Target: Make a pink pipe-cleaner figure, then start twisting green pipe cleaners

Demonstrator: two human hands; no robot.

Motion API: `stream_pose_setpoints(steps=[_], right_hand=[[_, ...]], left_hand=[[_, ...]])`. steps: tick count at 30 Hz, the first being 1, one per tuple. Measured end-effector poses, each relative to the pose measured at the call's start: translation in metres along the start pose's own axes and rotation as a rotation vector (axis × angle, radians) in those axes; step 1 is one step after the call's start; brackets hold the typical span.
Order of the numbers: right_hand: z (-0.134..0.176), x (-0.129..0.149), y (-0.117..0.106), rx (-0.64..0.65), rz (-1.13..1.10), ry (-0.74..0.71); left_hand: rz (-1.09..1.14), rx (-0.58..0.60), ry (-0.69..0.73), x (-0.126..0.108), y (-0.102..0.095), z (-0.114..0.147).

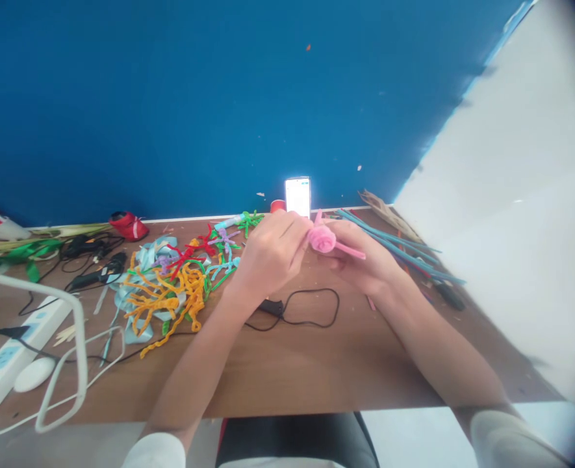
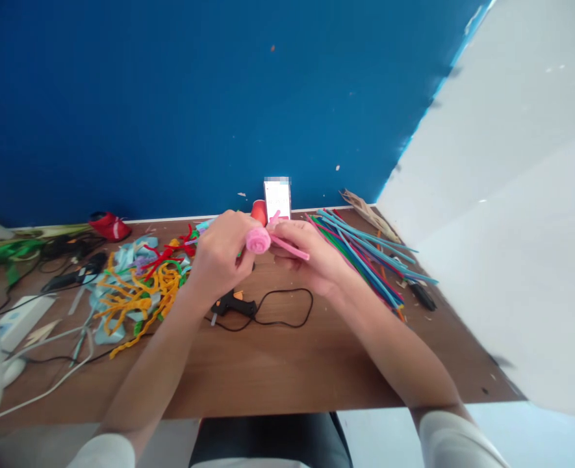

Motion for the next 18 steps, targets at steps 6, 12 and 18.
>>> stream_pose_setpoints(steps=[6, 12, 18], right_hand=[[0.012, 0.024, -0.007, -0.3, 0.622, -0.554], [0.024, 0.036, 0.0, -0.267, 1.318, -0.977], [0.024, 0.032, 0.001, -0.149, 1.313, -1.034]], left_hand=[[0.49, -0.037, -0.431, 0.016, 0.0, 0.001], [0.881, 0.017, -0.579, 0.019, 0.007, 0.002], [0.896, 0.062, -0.591, 0.018, 0.011, 0.004]])
Point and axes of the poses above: each hand's wrist, its own z-axis away from the middle knuckle, its own y-axis out of the palm, x = y × z, the point moved 4 cm from there along -z, towards the middle knuckle, and after that the axes turned 3 degrees about x, right-handed, at the moved point
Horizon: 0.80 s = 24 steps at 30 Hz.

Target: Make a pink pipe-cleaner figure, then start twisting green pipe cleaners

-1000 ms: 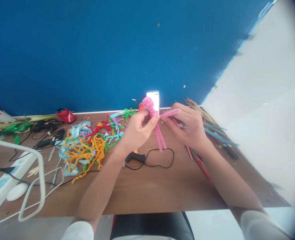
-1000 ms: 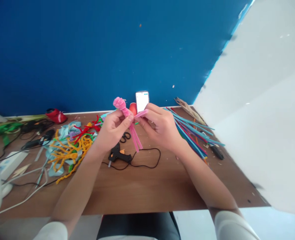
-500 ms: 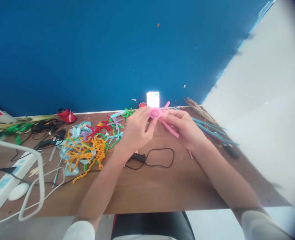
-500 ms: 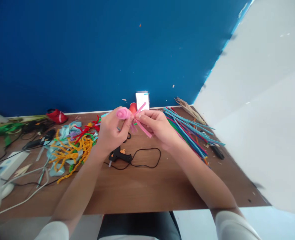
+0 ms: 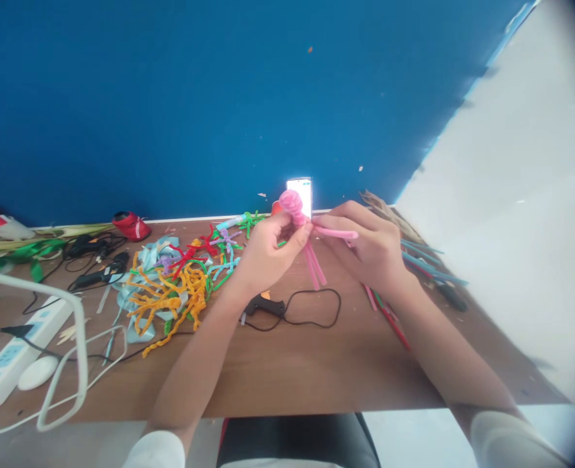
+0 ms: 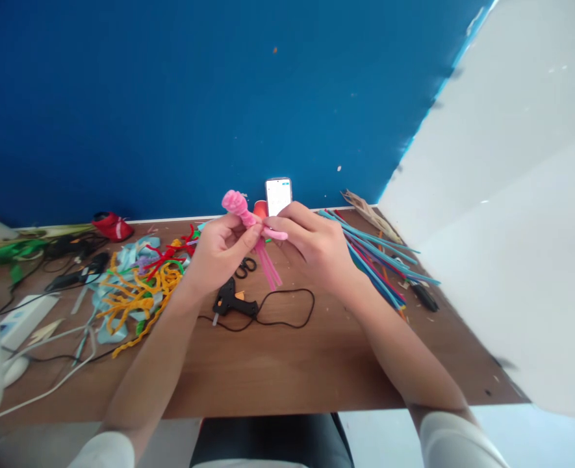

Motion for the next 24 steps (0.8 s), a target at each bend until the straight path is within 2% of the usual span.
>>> stream_pose_setpoints(steps=[4, 7, 9, 13, 15, 17, 19, 20, 23, 24], right_hand=[[0.0, 0.001, 0.001, -0.008, -0.053, -0.011], [-0.003, 0.002, 0.0, -0.013, -0.117, 0.079], [-0.005, 0.001, -0.001, 0.001, -0.282, 0.211], [-0.001, -0.002, 0.011, 0.146, -0.949, 0.669], [0.003, -0.001, 0.019, 0.226, -1.199, 0.874], [0.005, -0.001, 0.023, 0.274, -1.28, 0.954], [0.003, -0.003, 0.022, 0.233, -1.197, 0.89], [0.002, -0.005, 0.019, 0.168, -1.096, 0.826], [-0.001, -0.008, 0.003, -0.093, -0.614, 0.571], [-0.002, -0.006, -0.002, -0.14, -0.445, 0.462]], left_hand=[[-0.062, -0.009, 0.032, -0.002, 0.0, 0.0], [-0.284, -0.062, 0.198, -0.011, 0.0, 0.002], [-0.44, -0.09, 0.369, -0.018, 0.001, 0.004], [-0.642, -0.05, 0.663, -0.024, 0.004, 0.011], [-0.702, -0.028, 0.748, -0.023, 0.005, 0.014], [-0.696, -0.042, 0.758, -0.022, 0.005, 0.013], [-0.616, -0.086, 0.684, -0.02, 0.003, 0.01], [-0.56, -0.117, 0.622, -0.019, 0.002, 0.008], [-0.372, -0.181, 0.388, -0.015, -0.001, 0.003], [-0.303, -0.179, 0.312, -0.013, -0.002, 0.002]])
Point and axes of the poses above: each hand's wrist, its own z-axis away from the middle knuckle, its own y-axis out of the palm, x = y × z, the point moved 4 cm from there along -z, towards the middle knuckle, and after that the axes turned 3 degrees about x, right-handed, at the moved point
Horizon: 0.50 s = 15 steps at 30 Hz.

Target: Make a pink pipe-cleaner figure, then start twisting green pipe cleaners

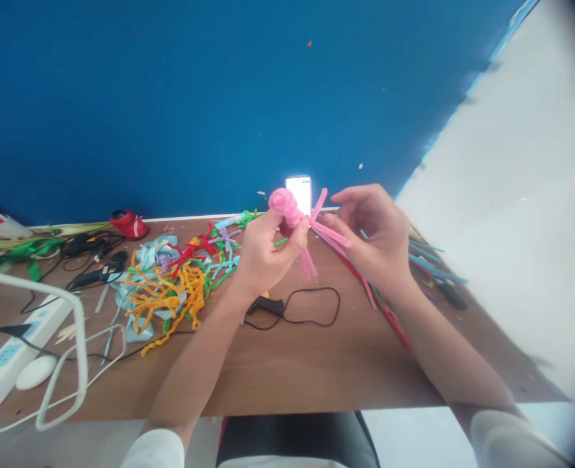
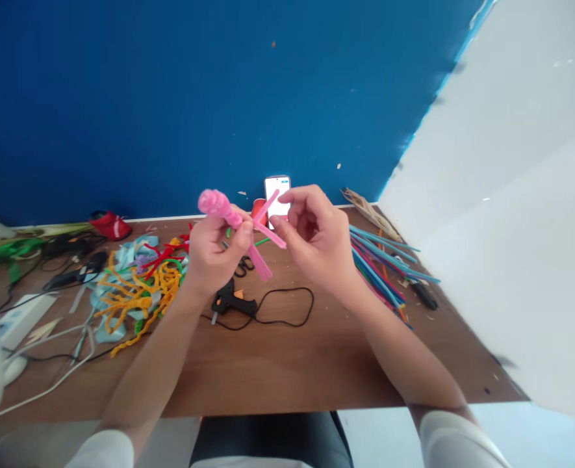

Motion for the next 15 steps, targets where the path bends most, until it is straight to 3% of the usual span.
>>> stream_pose_setpoints(steps=[4, 8, 12, 15], right_hand=[[0.002, 0.011, 0.001, 0.053, 0.444, -0.389], [-0.001, 0.011, -0.002, 0.111, 0.501, -0.513], [-0.003, 0.012, -0.005, 0.23, 0.354, -0.468], [-0.003, 0.011, -0.001, 0.29, 0.033, -0.242]], left_hand=[[0.228, 0.085, -0.18, 0.005, 0.005, 0.001], [0.159, 0.127, -0.084, 0.001, 0.007, 0.001], [-0.111, 0.099, 0.182, -0.009, 0.003, 0.001], [-0.207, 0.097, 0.338, -0.015, 0.0, 0.004]])
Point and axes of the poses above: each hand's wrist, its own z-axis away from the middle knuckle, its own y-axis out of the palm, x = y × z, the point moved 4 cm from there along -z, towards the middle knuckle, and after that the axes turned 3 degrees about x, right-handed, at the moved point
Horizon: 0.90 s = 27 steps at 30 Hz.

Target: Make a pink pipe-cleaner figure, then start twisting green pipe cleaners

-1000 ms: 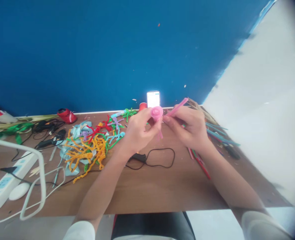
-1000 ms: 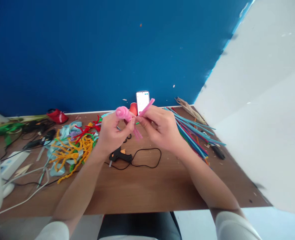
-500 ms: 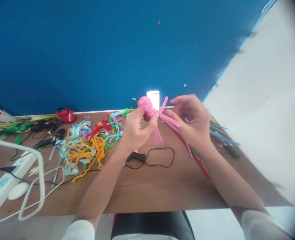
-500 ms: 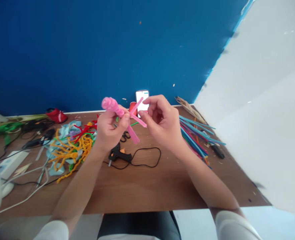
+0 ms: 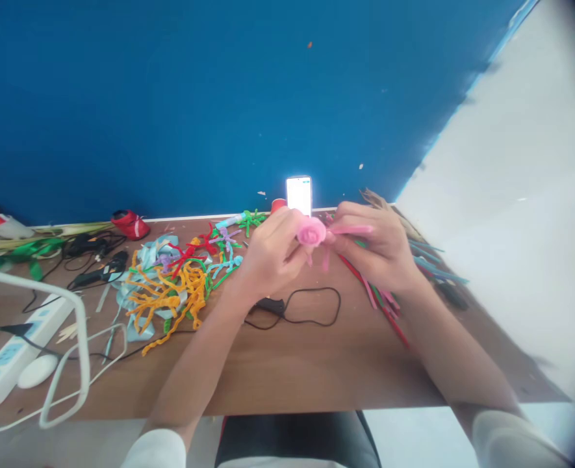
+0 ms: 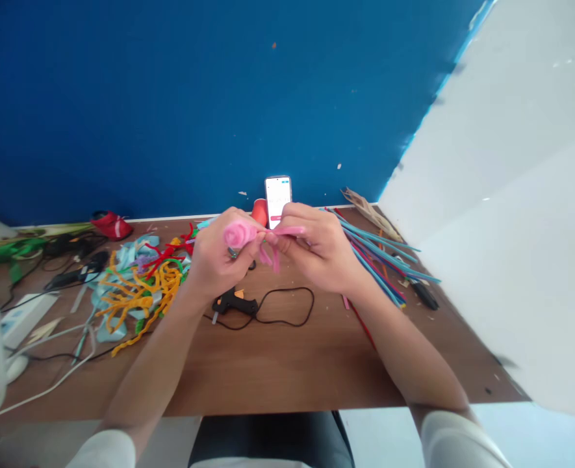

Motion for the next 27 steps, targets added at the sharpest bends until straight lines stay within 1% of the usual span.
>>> stream_pose_setpoints(steps=[1, 3, 4, 5, 6, 7, 8, 9, 11, 13, 14, 15, 16, 18, 20, 23, 27], right_hand=[[0.0, -0.001, 0.003, -0.007, -0.181, 0.097], [0.003, -0.007, 0.012, -0.025, -0.548, 0.365], [0.006, -0.009, 0.017, -0.023, -0.687, 0.494], [0.008, -0.01, 0.022, -0.015, -0.783, 0.598], [0.01, -0.011, 0.026, -0.003, -0.833, 0.664], [0.011, -0.011, 0.028, 0.007, -0.841, 0.694], [0.011, -0.011, 0.028, 0.003, -0.813, 0.689], [0.01, -0.011, 0.027, -0.025, -0.748, 0.655], [0.009, -0.011, 0.019, -0.155, -0.5, 0.533], [0.009, -0.007, 0.007, -0.324, -0.126, 0.352], [0.009, -0.003, 0.002, -0.377, 0.076, 0.246], [0.009, 0.0, 0.0, -0.39, 0.266, 0.141], [0.009, 0.002, 0.0, -0.366, 0.432, 0.042], [0.009, 0.002, 0.003, -0.281, 0.659, -0.109], [0.009, -0.001, 0.006, -0.226, 0.738, -0.2], [0.011, -0.002, 0.01, -0.242, 0.689, -0.271], [0.012, 0.002, 0.013, -0.284, 0.552, -0.256]], left_hand=[[-0.017, 0.001, 0.042, -0.002, -0.002, 0.0], [-0.053, -0.008, 0.116, -0.006, -0.006, 0.001], [-0.071, -0.018, 0.143, -0.007, -0.008, 0.001], [-0.082, -0.025, 0.159, -0.008, -0.009, 0.001], [-0.084, -0.033, 0.16, -0.009, -0.01, 0.001], [-0.077, -0.041, 0.145, -0.008, -0.011, 0.0], [-0.065, -0.047, 0.119, -0.007, -0.011, -0.001], [-0.05, -0.054, 0.082, -0.005, -0.01, -0.001], [-0.007, -0.069, -0.028, -0.001, -0.009, -0.002], [0.067, -0.081, -0.168, 0.005, -0.006, -0.001], [0.116, -0.086, -0.243, 0.008, -0.005, 0.0], [0.17, -0.092, -0.314, 0.01, -0.004, 0.001], [0.222, -0.098, -0.375, 0.012, -0.003, 0.002], [0.302, -0.1, -0.458, 0.015, -0.001, 0.004], [0.33, -0.075, -0.487, 0.015, 0.0, 0.004], [0.324, -0.013, -0.457, 0.014, 0.003, 0.003], [0.306, 0.005, -0.438, 0.014, 0.004, 0.004]])
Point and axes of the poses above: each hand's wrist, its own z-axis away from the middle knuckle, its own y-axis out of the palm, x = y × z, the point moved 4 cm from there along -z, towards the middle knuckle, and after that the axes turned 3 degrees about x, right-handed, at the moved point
